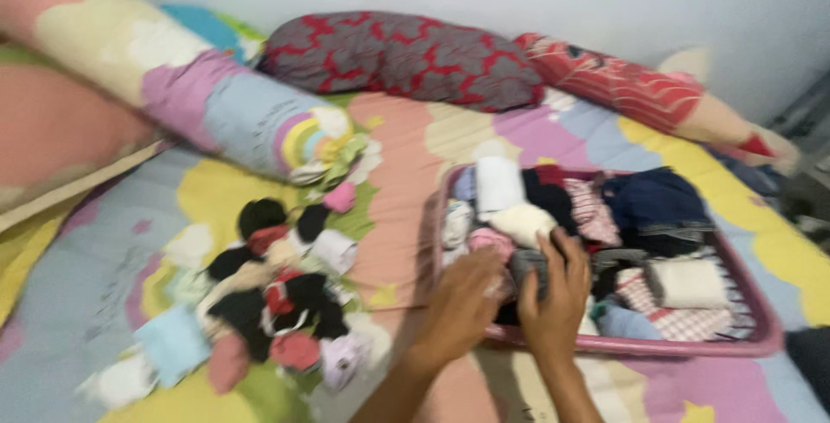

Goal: The person folds various small clothing items, including socks and underwear, by hand on a bed. The folded items are then placed into a pink plastic basket.

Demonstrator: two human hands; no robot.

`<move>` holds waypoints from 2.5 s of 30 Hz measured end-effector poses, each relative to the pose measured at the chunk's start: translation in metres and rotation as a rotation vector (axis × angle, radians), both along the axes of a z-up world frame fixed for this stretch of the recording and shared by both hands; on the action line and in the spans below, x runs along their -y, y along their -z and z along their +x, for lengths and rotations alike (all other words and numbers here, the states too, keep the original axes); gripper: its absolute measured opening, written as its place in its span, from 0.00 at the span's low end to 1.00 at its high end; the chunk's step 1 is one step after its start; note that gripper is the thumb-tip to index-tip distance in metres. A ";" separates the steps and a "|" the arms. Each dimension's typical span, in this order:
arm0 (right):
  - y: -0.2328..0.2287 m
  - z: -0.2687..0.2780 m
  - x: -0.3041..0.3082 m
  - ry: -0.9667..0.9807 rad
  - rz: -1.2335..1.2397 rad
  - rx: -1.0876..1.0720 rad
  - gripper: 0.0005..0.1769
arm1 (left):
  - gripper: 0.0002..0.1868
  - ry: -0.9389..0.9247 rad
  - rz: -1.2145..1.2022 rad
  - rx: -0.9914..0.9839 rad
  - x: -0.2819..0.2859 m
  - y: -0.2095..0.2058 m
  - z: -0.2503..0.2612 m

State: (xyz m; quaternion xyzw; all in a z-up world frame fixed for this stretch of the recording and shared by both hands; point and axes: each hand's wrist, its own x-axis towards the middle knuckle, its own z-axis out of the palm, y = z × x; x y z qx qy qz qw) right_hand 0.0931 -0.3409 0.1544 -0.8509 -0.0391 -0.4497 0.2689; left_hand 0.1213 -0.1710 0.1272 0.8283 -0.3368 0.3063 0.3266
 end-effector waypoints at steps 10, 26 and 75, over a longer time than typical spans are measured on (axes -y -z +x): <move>0.083 -0.029 -0.218 -0.681 -0.120 -0.634 0.35 | 0.23 -0.505 0.203 -0.515 -0.217 0.132 -0.096; 0.082 0.071 -0.280 -0.618 -0.109 -0.461 0.20 | 0.26 -0.691 -0.160 -0.114 -0.303 0.054 -0.052; -0.027 -0.022 0.064 -0.243 0.583 -0.241 0.24 | 0.19 -0.186 0.511 -0.679 -0.018 -0.042 -0.036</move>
